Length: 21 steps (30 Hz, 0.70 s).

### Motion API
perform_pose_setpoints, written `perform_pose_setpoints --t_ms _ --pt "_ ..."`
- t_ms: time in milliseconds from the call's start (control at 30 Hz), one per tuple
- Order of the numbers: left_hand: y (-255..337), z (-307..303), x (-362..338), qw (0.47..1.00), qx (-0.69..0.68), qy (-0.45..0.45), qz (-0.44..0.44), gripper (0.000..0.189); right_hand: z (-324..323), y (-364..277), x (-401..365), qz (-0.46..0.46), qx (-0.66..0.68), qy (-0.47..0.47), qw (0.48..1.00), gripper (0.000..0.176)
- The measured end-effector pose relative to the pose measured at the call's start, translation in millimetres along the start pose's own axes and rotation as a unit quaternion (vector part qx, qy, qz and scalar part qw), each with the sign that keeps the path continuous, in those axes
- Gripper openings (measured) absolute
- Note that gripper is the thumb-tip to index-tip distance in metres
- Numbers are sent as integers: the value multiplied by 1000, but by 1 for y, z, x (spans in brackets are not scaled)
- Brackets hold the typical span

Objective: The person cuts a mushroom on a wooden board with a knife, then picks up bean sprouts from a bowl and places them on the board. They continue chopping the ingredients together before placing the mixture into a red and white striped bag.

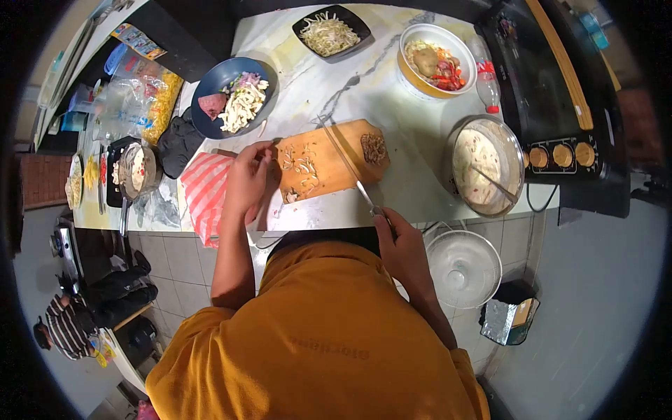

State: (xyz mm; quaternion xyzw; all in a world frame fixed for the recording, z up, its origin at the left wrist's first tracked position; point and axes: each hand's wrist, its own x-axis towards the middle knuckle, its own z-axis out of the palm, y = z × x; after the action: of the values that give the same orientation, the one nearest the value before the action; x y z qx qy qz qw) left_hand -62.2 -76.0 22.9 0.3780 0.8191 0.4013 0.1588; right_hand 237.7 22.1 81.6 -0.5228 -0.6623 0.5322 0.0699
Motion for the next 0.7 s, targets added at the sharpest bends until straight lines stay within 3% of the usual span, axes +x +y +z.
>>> perform_pose_setpoints --t_ms 67,100,300,533,700 --pt "-1 -2 -4 998 -56 -14 -20 27 1 -2 2 -5 9 -3 1000 38" --pt "-6 -2 -4 999 -19 -8 27 32 0 -3 1 -1 7 -4 1000 37" --pt "-8 2 -5 992 91 13 82 36 -2 -5 1 -8 14 -7 1000 33" --pt "-5 14 -5 991 116 11 62 40 -2 -1 -2 -14 25 3 1000 32" --pt "0 15 -1 998 39 -4 38 34 -4 5 -4 -19 27 20 999 31"
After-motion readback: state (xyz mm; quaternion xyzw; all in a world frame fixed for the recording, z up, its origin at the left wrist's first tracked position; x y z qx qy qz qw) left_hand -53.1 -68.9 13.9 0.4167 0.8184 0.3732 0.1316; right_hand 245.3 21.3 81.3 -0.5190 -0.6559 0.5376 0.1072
